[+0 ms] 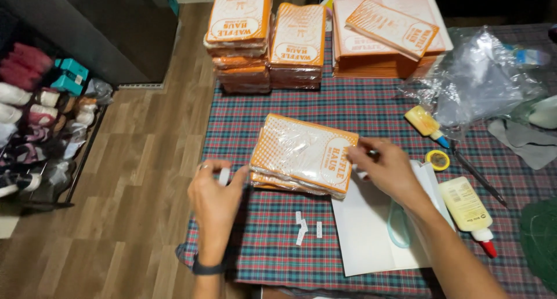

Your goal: The person labels various packaged products by hand, cutting small white labels with scissors and sticking them onto the plastic wrap of the items.

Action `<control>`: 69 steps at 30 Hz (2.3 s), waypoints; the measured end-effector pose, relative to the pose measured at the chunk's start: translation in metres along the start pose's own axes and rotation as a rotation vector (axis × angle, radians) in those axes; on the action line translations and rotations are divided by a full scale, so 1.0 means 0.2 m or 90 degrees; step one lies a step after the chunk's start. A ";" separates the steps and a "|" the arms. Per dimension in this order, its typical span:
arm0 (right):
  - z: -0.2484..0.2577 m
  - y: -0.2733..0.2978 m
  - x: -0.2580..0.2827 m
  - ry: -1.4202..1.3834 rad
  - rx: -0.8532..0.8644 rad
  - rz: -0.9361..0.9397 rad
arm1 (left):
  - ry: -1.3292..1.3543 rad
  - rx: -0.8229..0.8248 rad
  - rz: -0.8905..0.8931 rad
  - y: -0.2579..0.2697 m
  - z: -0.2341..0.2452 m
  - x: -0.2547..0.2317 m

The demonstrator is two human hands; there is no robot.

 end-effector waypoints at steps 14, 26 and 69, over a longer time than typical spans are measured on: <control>0.00 -0.08 0.01 -0.034 0.044 -0.089 | 0.088 -0.011 0.228 0.13 0.08 0.11; 0.38 -0.32 -0.25 -0.311 -0.055 -0.045 | 0.215 -0.023 0.231 0.17 0.11 0.15; -0.21 -0.88 -0.06 -0.221 0.120 0.051 | 0.264 -0.019 0.227 0.23 0.12 0.24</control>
Point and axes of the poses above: each hand's wrist, its own y-axis away from the middle knuckle, its own z-axis out of the back of the hand, x = y × z, the point moved 5 cm from there along -y, towards the middle knuckle, and after that the axes turned 9 degrees about y, right-handed, at the moved point
